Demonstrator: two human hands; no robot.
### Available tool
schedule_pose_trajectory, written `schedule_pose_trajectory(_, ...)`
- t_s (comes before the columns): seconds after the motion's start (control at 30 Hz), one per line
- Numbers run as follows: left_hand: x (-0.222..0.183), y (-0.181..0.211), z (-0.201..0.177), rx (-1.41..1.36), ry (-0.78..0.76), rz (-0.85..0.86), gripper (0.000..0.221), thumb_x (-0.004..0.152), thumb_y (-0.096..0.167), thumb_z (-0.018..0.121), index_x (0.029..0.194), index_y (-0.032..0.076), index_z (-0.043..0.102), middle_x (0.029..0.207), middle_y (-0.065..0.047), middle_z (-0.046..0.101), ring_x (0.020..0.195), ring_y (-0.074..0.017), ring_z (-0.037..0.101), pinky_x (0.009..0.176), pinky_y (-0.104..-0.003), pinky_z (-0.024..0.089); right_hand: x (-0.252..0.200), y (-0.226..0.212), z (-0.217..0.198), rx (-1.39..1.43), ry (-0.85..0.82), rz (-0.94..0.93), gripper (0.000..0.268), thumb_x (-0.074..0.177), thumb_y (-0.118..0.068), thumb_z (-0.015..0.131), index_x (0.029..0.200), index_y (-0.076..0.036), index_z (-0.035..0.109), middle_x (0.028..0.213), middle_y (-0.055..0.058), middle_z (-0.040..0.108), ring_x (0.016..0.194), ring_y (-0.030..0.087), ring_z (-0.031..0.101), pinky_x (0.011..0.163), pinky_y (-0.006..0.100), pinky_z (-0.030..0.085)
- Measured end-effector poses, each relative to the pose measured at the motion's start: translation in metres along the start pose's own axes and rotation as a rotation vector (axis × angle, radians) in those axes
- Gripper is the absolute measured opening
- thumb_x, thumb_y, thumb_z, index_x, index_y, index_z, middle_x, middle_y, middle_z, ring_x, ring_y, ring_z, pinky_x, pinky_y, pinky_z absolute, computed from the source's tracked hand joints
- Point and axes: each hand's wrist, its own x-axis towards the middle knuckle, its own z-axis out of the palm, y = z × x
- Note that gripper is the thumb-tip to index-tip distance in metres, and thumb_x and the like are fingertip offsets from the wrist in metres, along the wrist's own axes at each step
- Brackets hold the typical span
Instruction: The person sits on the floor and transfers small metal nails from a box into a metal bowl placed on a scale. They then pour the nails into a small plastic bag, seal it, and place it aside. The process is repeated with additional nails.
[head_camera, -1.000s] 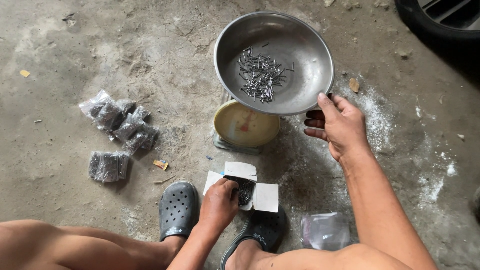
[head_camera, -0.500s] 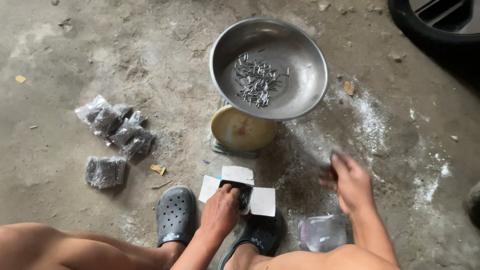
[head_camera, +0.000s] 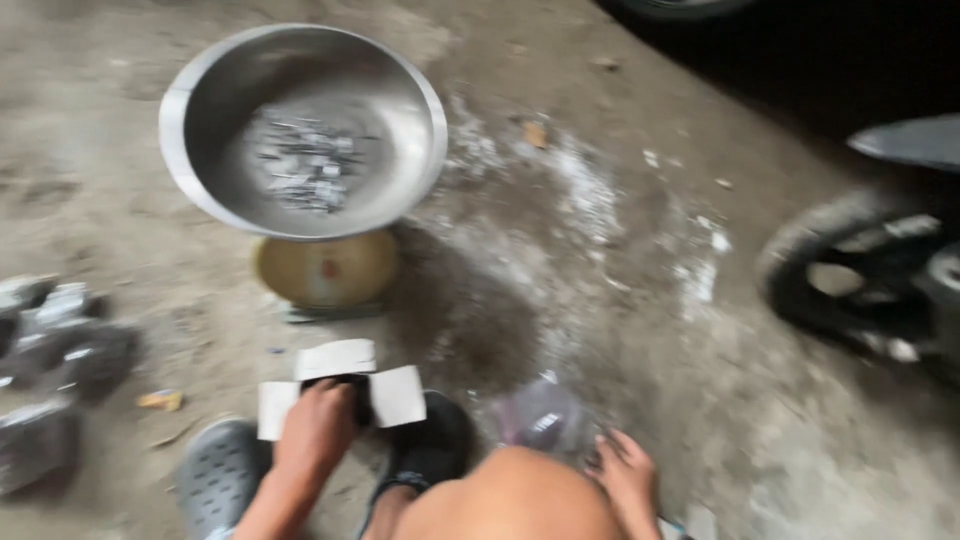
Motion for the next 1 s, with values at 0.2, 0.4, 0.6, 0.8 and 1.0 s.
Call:
schedule_pose_trajectory(0.2, -0.023, 0.023, -0.034, 0.052, -0.006, -0.111, 0.024, 0.094, 0.032, 0.054, 0.088, 0.014, 0.068, 0.104, -0.008, 0.069, 0.099, -0.0375, 0.068, 0.08, -0.053, 0.053, -0.019, -0.013, -0.003, -0.113, 0.09, -0.028, 0.035, 0.089, -0.015, 0.073, 0.122, -0.008, 0.075, 0.097, 0.015, 0.079, 0.072, 0.025, 0.075, 0.06, 0.039, 0.067)
schedule_pose_trajectory(0.4, -0.03, 0.01, -0.025, 0.097, 0.085, -0.093, 0.02, 0.095, 0.029, 0.054, 0.091, 0.019, 0.071, 0.098, -0.006, 0.068, 0.091, -0.0391, 0.069, 0.072, -0.054, 0.053, 0.005, 0.013, 0.024, -0.589, 0.074, -0.339, 0.034, 0.084, -0.032, 0.071, 0.115, -0.021, 0.079, 0.098, 0.005, 0.083, 0.094, 0.019, 0.078, 0.09, 0.032, 0.057)
schedule_pose_trajectory(0.6, -0.038, 0.02, -0.034, 0.112, 0.045, -0.157, 0.026, 0.098, 0.04, 0.055, 0.105, 0.024, 0.075, 0.107, -0.003, 0.072, 0.099, -0.0368, 0.071, 0.081, -0.052, 0.058, 0.032, 0.057, 0.052, -0.595, 0.15, -0.433, 0.051, 0.081, -0.039, 0.072, 0.127, -0.016, 0.073, 0.114, 0.015, 0.075, 0.105, 0.032, 0.069, 0.098, 0.043, 0.05)
schedule_pose_trajectory(0.8, -0.033, 0.021, -0.035, 0.119, 0.019, -0.172, 0.032, 0.095, 0.042, 0.058, 0.117, 0.026, 0.075, 0.12, -0.004, 0.073, 0.105, -0.0362, 0.072, 0.087, -0.05, 0.058, 0.024, 0.071, 0.068, -0.607, 0.292, -0.576, 0.039, 0.076, -0.036, 0.084, 0.109, -0.017, 0.081, 0.101, 0.012, 0.074, 0.096, 0.032, 0.068, 0.092, 0.041, 0.051)
schedule_pose_trajectory(1.0, -0.034, 0.02, -0.035, 0.113, 0.02, -0.172, 0.032, 0.094, 0.039, 0.059, 0.118, 0.026, 0.075, 0.12, -0.003, 0.073, 0.104, -0.036, 0.072, 0.087, -0.049, 0.059, -0.001, 0.049, 0.07, -0.39, 0.356, -0.588, 0.022, 0.068, -0.027, 0.085, 0.085, -0.017, 0.075, 0.087, 0.005, 0.075, 0.085, 0.025, 0.069, 0.08, 0.04, 0.053)
